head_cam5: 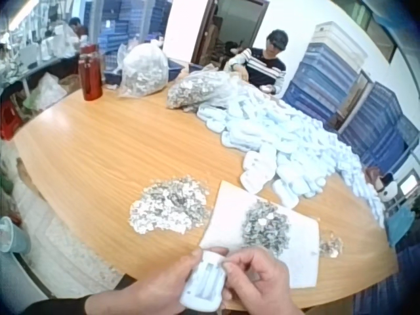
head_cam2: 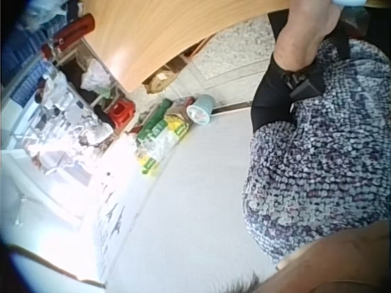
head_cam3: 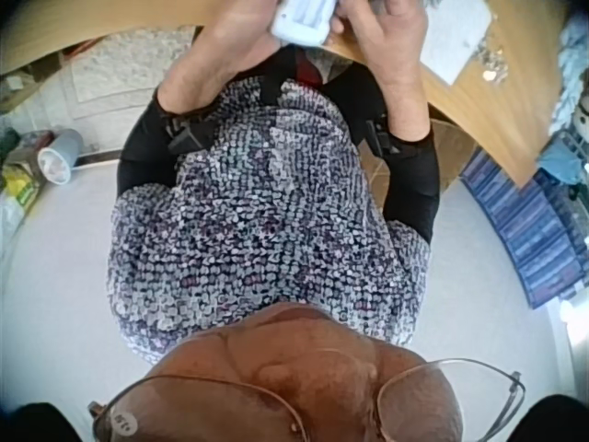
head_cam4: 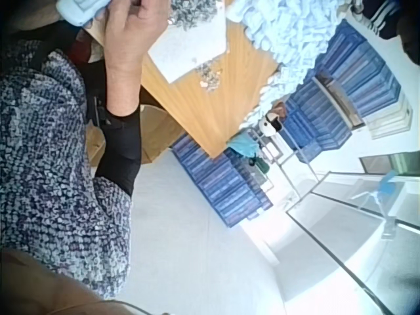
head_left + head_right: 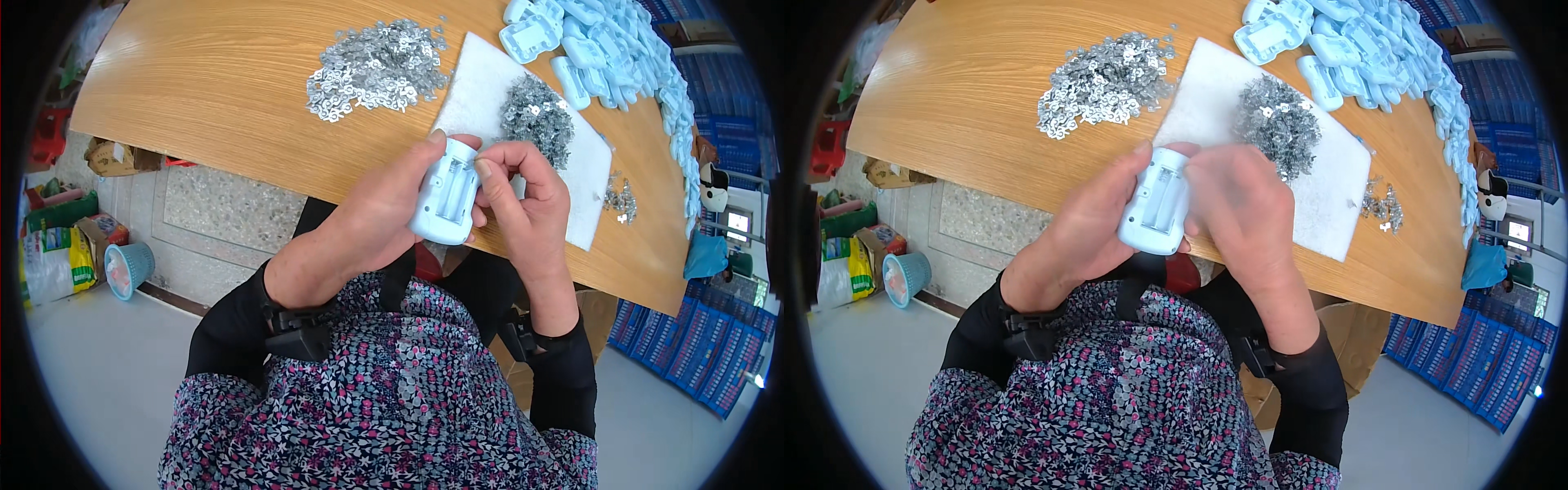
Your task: Assembling small silver decorative components into a white plastic housing.
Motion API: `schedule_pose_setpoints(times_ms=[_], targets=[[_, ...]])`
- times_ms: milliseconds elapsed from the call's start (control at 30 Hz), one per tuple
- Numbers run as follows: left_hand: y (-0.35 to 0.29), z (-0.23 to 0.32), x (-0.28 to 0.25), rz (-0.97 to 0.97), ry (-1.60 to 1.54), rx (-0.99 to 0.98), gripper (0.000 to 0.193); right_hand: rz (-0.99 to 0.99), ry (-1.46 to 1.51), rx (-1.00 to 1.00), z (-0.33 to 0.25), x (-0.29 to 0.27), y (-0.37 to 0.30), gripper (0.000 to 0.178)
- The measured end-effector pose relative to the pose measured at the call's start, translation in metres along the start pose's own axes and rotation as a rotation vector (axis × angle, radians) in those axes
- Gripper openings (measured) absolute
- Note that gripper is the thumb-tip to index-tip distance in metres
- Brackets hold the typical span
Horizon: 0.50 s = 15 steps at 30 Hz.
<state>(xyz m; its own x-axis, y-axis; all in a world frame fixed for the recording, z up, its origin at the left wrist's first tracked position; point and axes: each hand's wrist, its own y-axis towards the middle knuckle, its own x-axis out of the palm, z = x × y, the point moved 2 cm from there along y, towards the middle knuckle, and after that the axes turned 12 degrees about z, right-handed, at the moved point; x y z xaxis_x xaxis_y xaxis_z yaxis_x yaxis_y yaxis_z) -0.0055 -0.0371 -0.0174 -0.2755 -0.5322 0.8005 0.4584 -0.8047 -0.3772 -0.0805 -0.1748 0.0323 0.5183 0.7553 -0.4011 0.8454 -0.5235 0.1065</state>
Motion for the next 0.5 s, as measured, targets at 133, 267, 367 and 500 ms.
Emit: schedule_pose_setpoints(times_ms=[133,267,367,500], targets=[[-0.002,-0.002,0.001,0.048,0.046,0.008,0.056,0.045,-0.293,-0.284,0.006,-0.003,0.0,0.013],[-0.002,-0.004,-0.001,0.058,0.075,0.016,0.055,0.014,-0.553,-0.616,-0.004,-0.006,0.0,0.016],[-0.002,-0.005,0.001,0.084,0.1,0.009,0.054,-0.011,-0.641,-0.775,-0.01,-0.009,-0.005,0.018],[-0.002,-0.006,0.001,0.065,0.113,0.02,0.054,-0.012,-0.626,-0.695,-0.011,-0.016,-0.009,0.019]])
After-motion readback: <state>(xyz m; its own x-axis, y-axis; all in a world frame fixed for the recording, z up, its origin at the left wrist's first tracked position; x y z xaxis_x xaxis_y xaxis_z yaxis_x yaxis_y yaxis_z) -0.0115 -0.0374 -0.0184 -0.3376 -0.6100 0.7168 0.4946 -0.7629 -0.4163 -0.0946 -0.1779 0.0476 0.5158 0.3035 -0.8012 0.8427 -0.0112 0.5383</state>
